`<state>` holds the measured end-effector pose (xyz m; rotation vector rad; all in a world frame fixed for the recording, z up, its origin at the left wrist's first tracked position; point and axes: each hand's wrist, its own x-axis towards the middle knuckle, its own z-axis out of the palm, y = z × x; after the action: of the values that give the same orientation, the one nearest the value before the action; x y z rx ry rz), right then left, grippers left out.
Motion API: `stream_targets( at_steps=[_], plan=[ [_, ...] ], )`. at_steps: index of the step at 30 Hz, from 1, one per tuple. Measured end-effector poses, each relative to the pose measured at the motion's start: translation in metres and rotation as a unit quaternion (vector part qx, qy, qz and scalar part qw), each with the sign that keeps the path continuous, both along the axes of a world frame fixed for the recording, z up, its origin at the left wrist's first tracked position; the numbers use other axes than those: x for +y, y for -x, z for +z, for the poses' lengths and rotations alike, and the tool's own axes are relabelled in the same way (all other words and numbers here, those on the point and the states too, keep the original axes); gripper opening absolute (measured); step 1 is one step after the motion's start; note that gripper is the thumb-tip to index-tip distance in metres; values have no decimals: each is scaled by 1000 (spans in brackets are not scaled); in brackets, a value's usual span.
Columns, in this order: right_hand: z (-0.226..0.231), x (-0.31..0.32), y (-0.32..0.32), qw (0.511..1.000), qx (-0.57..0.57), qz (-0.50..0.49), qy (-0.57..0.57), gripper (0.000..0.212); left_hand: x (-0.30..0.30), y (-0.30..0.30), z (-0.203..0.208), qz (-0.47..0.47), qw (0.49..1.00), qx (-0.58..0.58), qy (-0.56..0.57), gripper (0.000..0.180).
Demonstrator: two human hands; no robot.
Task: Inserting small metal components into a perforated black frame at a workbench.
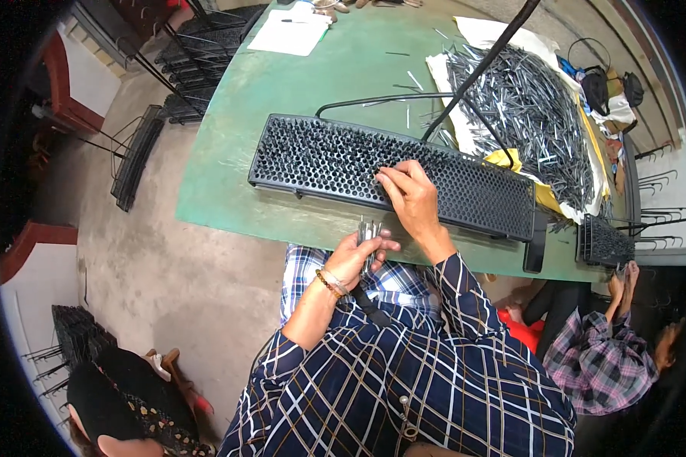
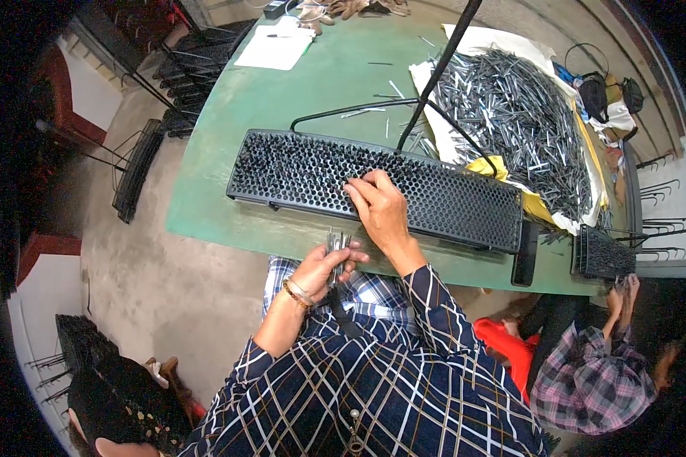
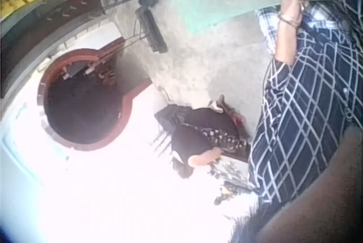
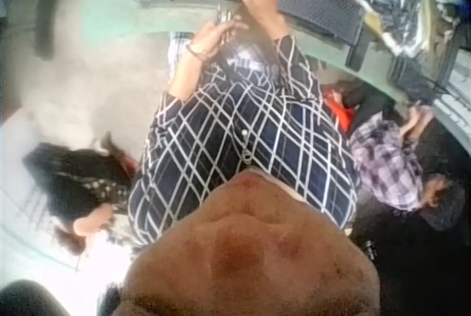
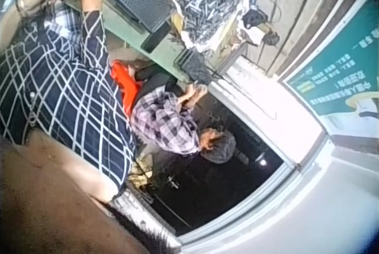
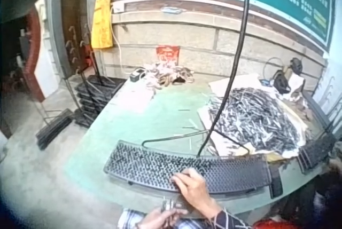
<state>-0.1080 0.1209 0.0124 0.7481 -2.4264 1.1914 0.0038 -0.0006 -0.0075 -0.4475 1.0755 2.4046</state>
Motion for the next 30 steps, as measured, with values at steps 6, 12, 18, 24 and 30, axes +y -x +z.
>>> stream_targets(
  at_steps=[6, 12, 18, 24, 30],
  plan=[
    [0, 5, -2, 1000, 9, -12, 14, 16, 2, 0, 12, -11, 999, -37, -39, 25],
    [8, 19, -11, 968, -220, 76, 97, 18, -5, 1, 18, 1, 999, 11, -46, 28],
    [18, 24, -22, 918, -333, 192, 95, 18, -6, 3, 17, -25, 995, 94, -23, 27],
    [20, 25, -28, 905, -402, 117, 73, 18, -5, 0, 11, -12, 996, 84, -13, 25],
    [15, 24, -27, 897, -403, 136, 119, 18, -4, 1, 15, 6, 997, 77, -3, 25]
  ],
)
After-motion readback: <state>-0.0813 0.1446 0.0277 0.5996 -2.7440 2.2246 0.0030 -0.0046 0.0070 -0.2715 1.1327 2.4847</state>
